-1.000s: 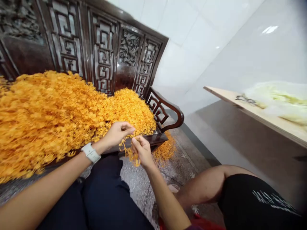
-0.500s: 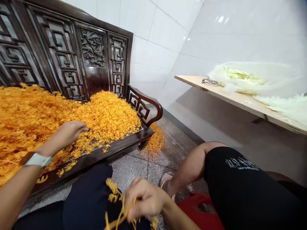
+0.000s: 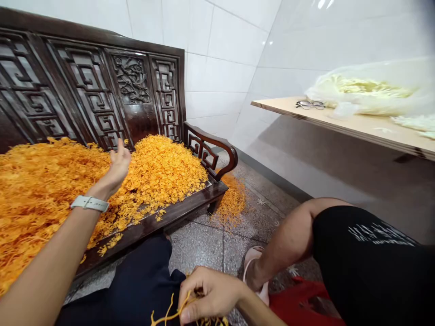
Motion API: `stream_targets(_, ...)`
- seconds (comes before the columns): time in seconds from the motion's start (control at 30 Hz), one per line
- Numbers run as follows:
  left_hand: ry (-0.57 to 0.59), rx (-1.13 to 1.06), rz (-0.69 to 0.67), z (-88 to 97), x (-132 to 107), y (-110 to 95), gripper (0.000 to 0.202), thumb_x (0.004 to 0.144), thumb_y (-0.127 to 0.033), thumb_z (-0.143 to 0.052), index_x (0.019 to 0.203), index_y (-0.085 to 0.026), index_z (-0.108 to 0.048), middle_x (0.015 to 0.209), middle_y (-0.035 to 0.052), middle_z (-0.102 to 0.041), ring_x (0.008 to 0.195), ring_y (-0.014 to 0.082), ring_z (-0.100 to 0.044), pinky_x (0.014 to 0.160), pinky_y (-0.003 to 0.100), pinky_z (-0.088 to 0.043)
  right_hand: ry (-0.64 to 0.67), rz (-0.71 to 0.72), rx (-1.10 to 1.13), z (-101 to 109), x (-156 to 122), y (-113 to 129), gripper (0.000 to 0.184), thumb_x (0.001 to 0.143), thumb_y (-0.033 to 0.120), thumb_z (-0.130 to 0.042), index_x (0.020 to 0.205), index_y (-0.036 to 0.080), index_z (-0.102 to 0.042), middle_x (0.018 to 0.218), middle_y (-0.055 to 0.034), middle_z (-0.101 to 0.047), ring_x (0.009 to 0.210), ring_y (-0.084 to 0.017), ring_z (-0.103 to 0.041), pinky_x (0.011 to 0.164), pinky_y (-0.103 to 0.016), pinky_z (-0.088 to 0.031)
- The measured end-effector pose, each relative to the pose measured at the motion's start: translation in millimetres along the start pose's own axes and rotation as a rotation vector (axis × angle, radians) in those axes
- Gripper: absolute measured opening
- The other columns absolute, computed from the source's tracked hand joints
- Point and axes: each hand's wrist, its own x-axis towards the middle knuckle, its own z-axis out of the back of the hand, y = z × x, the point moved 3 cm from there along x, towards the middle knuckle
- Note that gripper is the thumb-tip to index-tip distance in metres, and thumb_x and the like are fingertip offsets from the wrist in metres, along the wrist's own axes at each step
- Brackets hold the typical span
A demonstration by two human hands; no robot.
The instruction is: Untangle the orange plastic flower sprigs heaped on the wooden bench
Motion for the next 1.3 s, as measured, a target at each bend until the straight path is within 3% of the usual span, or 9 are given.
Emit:
stream_targets(0.07,0.189,0.046,0.061,-6.0,-6,6,0.089,0.098,-0.081,-0.028,0.168,-0.025,-0.032,0.176,0.0176,-0.021,0.155,0.039,-0.035,0.118,0.057,-0.04,-0.012,0.018,-0.015,-3,0,2,0.044,0.078,0.051,-0.088,0.092,0.011,-0.079,0.06,0.005,-0.054,0.052,-0.005,-0.04,0.048,-0.02,-0.028)
stream_targets(0.17,0.589,0.052,0.066,-26.1,-38,18,0.085,0.094,-0.084,-0.041,0.146,-0.021,-0.064,0.147,0.021,-0.064,0.109,0.03,-0.073,0.093,0.04,-0.058,-0.059,0.044,0.006,-2,0,4,0.038,0.084,0.048,-0.084,0.089,0.011,-0.078,0.06,0.0047,-0.053,0.053,-0.005,-0.039,0.049,-0.021,-0.027)
stream_targets(0.27,0.715,0.103,-0.059,-41.2,-66,29,0.075,0.088,-0.084,-0.053,0.109,-0.017,-0.08,0.1,0.0138,-0.08,0.077,0.0238,-0.073,0.072,0.031,-0.057,-0.218,0.123,0.073,7,5,11,0.036,0.087,0.047,-0.082,0.085,0.012,-0.076,0.064,0.0027,-0.055,0.055,-0.006,-0.04,0.052,-0.022,-0.027)
stream_targets(0.37,0.693,0.066,-0.12,-52.3,-83,29,0.067,0.091,-0.08,-0.053,0.093,-0.018,-0.079,0.088,0.0098,-0.078,0.079,0.0237,-0.071,0.075,0.03,-0.057,-0.475,0.227,0.228,24,12,30,0.031,0.094,0.046,-0.075,0.093,0.015,-0.076,0.061,0.004,-0.051,0.056,-0.008,-0.04,0.054,-0.023,-0.03)
stream_targets(0.53,0.641,-0.359,0.09,-70.2,-102,-12,0.076,0.096,-0.081,-0.041,0.12,-0.016,-0.073,0.121,0.0194,-0.075,0.103,0.0267,-0.073,0.087,0.036,-0.059,-0.732,0.422,0.436,51,30,81,0.034,0.086,0.034,-0.081,0.117,0.02,-0.077,0.083,-0.0005,-0.062,0.072,-0.011,-0.055,0.066,-0.023,-0.046)
stream_targets(0.63,0.649,-0.576,0.099,-79.1,-114,-44,0.074,0.093,-0.08,-0.051,0.128,-0.017,-0.069,0.127,0.0203,-0.071,0.106,0.0262,-0.071,0.088,0.036,-0.059,-0.833,0.553,0.381,62,41,105,0.036,0.081,0.03,-0.084,0.115,0.022,-0.077,0.093,-0.0016,-0.066,0.081,-0.012,-0.058,0.076,-0.025,-0.052)
stream_targets(0.8,0.56,-0.447,-0.039,-80.0,-121,-60,0.059,0.083,-0.058,-0.082,0.122,-0.017,-0.07,0.113,0.0115,-0.074,0.101,0.0228,-0.069,0.09,0.036,-0.056,-1.014,0.689,0.17,73,47,124,0.028,0.082,0.033,-0.082,0.108,0.024,-0.075,0.102,-0.0033,-0.069,0.084,-0.013,-0.06,0.082,-0.031,-0.055)
stream_targets(1.03,0.45,-0.508,-0.077,-71.8,-116,-55,0.038,0.095,-0.052,-0.071,0.091,-0.015,-0.072,0.09,0.0071,-0.072,0.083,0.0173,-0.068,0.083,0.032,-0.056,-1.111,0.648,0.033,83,45,121,0.038,0.089,0.041,-0.073,0.122,0.024,-0.063,0.113,-0.008,-0.067,0.098,-0.018,-0.065,0.087,-0.035,-0.055)
stream_targets(1.3,0.24,-0.781,0.079,-71.7,-109,-44,0.024,0.103,-0.039,-0.063,0.098,-0.016,-0.062,0.082,0.0029,-0.064,0.065,0.0118,-0.064,0.061,0.024,-0.053,-1.147,0.659,-0.091,65,52,86,0.041,0.095,0.051,-0.059,0.127,0.028,-0.048,0.117,-0.0087,-0.057,0.101,-0.019,-0.06,0.082,-0.032,-0.053)
